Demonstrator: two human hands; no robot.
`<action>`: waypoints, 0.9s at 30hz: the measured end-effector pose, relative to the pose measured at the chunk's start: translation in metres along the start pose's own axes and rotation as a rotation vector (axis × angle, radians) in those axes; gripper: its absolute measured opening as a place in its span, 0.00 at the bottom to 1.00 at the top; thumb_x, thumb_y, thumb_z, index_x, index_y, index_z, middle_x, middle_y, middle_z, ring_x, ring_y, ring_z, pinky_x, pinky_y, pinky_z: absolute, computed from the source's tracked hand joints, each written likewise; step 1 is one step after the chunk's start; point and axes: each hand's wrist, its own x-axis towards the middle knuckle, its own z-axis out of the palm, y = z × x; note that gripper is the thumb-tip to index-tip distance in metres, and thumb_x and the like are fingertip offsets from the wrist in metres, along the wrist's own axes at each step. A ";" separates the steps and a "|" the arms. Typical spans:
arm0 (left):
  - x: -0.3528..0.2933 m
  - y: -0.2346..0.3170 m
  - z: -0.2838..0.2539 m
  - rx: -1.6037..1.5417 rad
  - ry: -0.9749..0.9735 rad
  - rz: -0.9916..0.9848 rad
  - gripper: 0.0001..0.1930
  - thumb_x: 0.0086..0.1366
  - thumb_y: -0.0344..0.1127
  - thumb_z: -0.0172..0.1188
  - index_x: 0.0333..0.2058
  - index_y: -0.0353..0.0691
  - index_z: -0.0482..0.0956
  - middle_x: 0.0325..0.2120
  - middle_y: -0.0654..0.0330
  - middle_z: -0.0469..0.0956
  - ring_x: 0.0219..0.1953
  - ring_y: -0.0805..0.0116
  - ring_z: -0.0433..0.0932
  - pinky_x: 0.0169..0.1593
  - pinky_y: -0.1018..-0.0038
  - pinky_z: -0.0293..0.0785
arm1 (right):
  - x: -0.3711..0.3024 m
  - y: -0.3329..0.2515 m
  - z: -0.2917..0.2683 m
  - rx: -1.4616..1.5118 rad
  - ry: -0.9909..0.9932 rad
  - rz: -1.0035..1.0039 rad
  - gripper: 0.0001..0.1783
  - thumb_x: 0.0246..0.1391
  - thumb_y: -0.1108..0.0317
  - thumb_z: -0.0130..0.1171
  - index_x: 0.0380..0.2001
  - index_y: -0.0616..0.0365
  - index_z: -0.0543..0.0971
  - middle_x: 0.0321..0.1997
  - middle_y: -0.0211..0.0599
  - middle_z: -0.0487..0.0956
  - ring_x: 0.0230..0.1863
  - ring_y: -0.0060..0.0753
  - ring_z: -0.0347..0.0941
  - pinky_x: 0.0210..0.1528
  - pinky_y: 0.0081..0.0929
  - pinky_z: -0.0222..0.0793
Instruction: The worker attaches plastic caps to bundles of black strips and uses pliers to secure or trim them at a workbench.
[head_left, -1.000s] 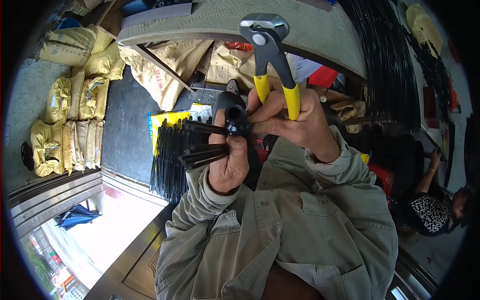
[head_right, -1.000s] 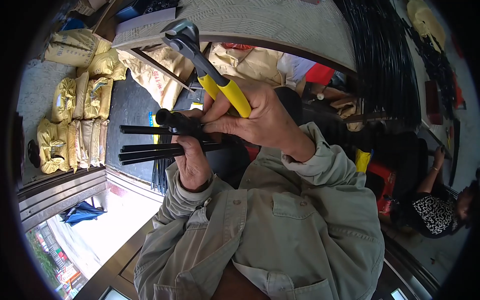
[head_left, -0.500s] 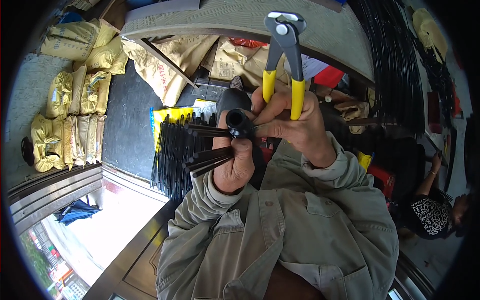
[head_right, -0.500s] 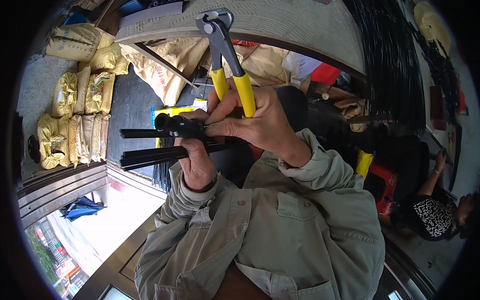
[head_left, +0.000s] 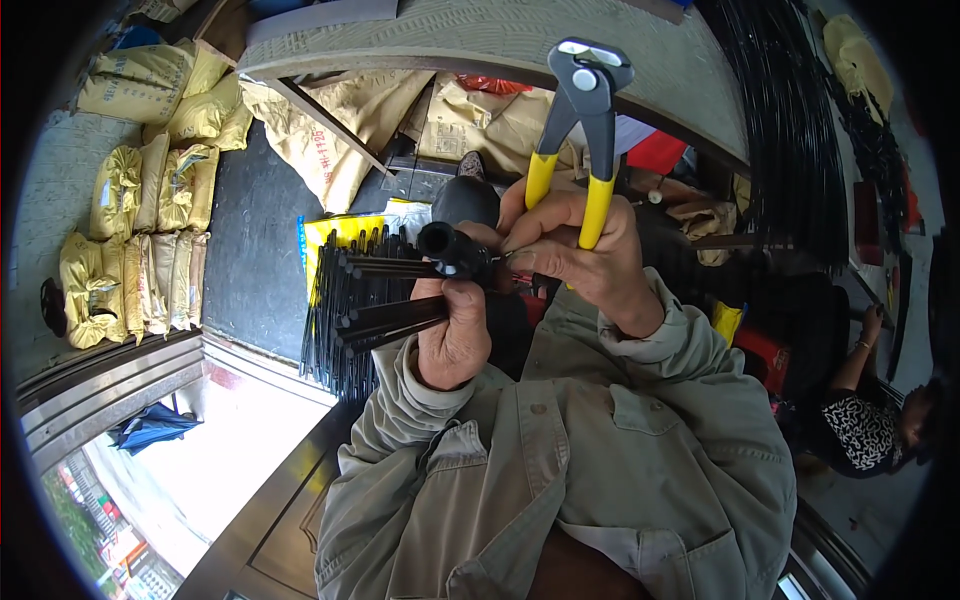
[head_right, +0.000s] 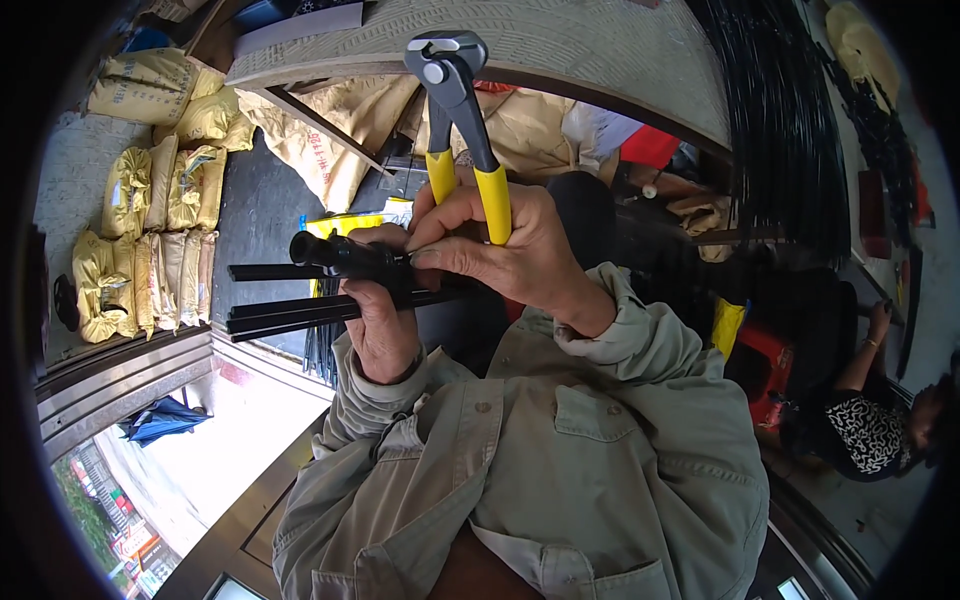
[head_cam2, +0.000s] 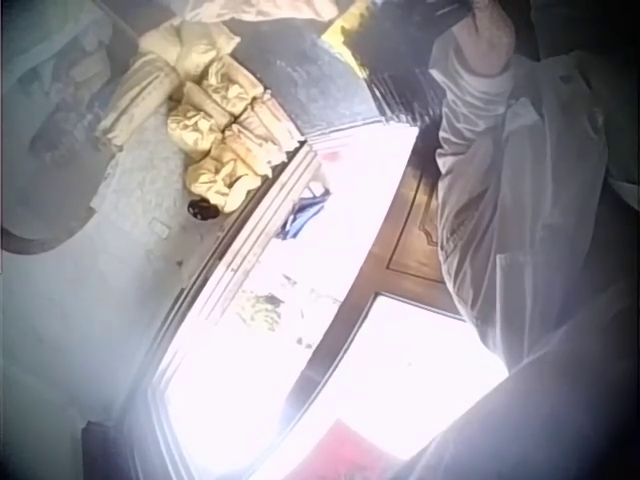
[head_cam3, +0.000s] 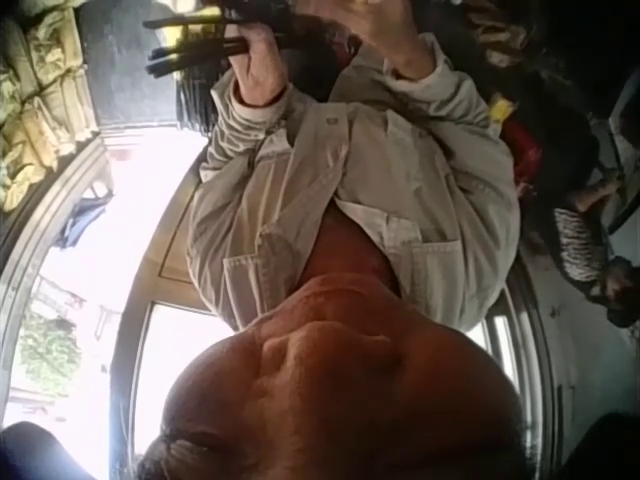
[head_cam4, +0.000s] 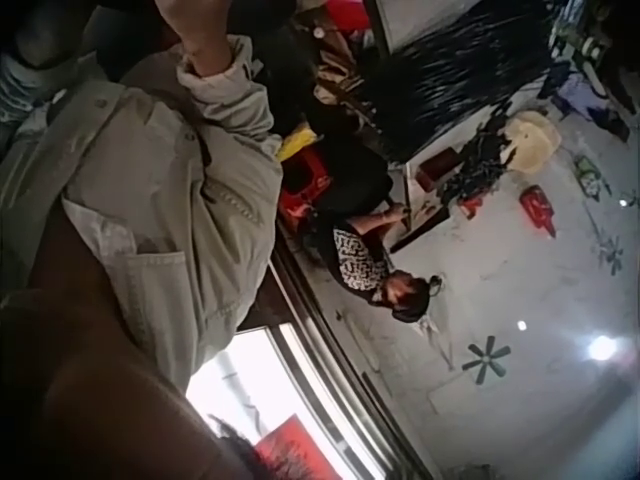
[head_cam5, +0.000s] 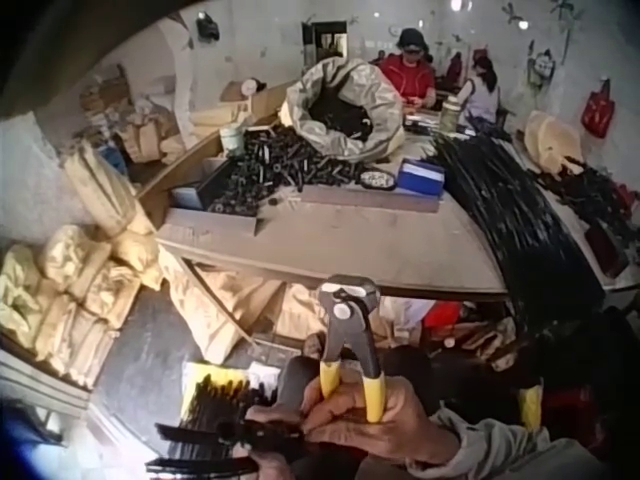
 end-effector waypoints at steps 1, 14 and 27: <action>0.001 0.000 0.000 0.014 0.003 0.004 0.34 0.59 0.65 0.36 0.38 0.33 0.67 0.28 0.61 0.69 0.26 0.76 0.67 0.30 0.81 0.62 | 0.001 0.000 0.000 -0.068 -0.009 -0.044 0.08 0.40 0.77 0.62 0.26 0.69 0.76 0.35 0.41 0.72 0.35 0.23 0.68 0.37 0.18 0.65; -0.006 -0.005 -0.003 0.043 -0.032 0.037 0.35 0.59 0.65 0.36 0.42 0.32 0.66 0.34 0.58 0.70 0.29 0.75 0.69 0.31 0.81 0.63 | 0.003 -0.008 0.001 -0.383 -0.066 -0.292 0.07 0.39 0.78 0.63 0.25 0.64 0.76 0.30 0.36 0.73 0.32 0.25 0.70 0.35 0.20 0.66; -0.004 -0.009 -0.004 -0.040 -0.169 0.147 0.25 0.61 0.53 0.45 0.40 0.33 0.64 0.33 0.61 0.65 0.31 0.77 0.63 0.35 0.80 0.61 | 0.000 -0.022 -0.004 -0.394 -0.131 -0.191 0.08 0.35 0.77 0.66 0.22 0.64 0.77 0.31 0.39 0.74 0.33 0.25 0.70 0.36 0.20 0.66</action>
